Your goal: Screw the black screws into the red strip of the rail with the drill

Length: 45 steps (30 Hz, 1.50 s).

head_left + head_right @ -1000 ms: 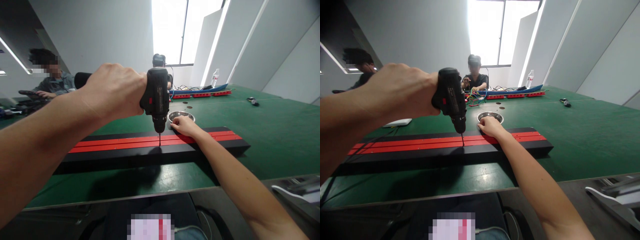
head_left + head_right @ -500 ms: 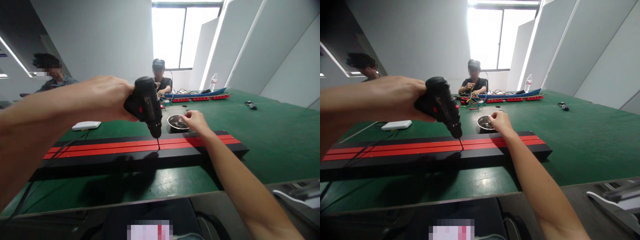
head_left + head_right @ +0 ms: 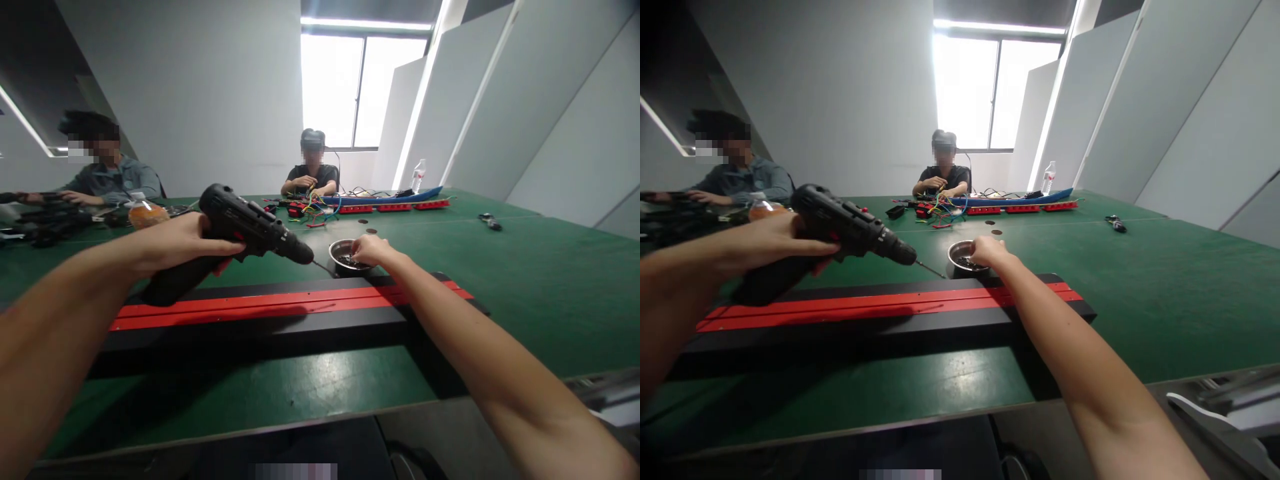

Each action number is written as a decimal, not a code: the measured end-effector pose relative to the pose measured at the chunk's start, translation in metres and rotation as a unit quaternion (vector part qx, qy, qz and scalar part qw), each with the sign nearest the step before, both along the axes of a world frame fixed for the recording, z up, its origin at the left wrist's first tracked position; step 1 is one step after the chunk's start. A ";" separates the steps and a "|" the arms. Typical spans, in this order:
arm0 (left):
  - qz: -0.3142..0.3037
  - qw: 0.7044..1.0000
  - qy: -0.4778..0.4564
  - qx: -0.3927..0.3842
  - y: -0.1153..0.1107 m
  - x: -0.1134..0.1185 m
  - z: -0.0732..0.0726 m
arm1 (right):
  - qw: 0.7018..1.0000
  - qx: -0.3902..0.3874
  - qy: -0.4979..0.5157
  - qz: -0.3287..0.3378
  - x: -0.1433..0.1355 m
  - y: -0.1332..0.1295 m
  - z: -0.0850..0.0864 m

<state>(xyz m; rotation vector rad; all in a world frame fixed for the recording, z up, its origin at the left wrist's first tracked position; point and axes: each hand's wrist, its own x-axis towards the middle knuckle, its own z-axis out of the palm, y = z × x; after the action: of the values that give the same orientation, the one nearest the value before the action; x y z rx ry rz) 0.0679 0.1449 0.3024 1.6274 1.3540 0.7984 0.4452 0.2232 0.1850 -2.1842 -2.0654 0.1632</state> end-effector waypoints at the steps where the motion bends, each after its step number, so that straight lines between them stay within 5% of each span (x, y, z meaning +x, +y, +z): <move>1: -0.027 0.999 0.021 -0.009 0.001 0.003 -0.012 | 0.999 -0.020 0.023 0.038 -0.001 0.003 -0.003; 4: -0.011 0.993 -0.077 -0.089 0.003 0.010 -0.049 | 0.990 -0.062 0.065 0.112 -0.003 0.012 -0.013; 9: -0.021 0.925 -0.311 -0.218 0.007 0.018 -0.093 | 0.993 -0.051 0.029 0.100 -0.004 0.016 -0.023; 16: -0.030 0.889 -0.364 -0.277 0.005 0.015 -0.107 | 0.997 -0.020 0.018 0.068 -0.004 0.010 -0.022; 23: -0.036 0.913 -0.332 -0.235 -0.004 0.023 -0.109 | 0.990 0.044 0.136 -0.002 -0.007 -0.001 -0.010; 26: -0.030 0.930 -0.308 -0.196 -0.009 0.026 -0.109 | 0.949 0.101 0.298 -0.016 -0.012 -0.011 -0.002; 32: -0.023 0.943 -0.287 -0.166 -0.016 0.028 -0.111 | 0.803 0.108 0.585 0.034 -0.024 -0.040 0.000; 37: -0.008 0.936 -0.309 -0.168 -0.018 0.027 -0.110 | 0.737 0.062 0.670 0.067 -0.028 -0.058 -0.004; 45: -0.029 0.934 -0.309 -0.175 -0.006 0.018 -0.123 | 0.621 0.018 0.783 0.020 -0.034 -0.067 -0.001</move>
<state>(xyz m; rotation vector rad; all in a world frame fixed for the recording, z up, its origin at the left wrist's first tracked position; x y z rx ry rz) 0.0857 0.1390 0.1794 1.0085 0.9205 0.8795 0.4108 0.1564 0.1840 -0.9129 -0.9067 1.3729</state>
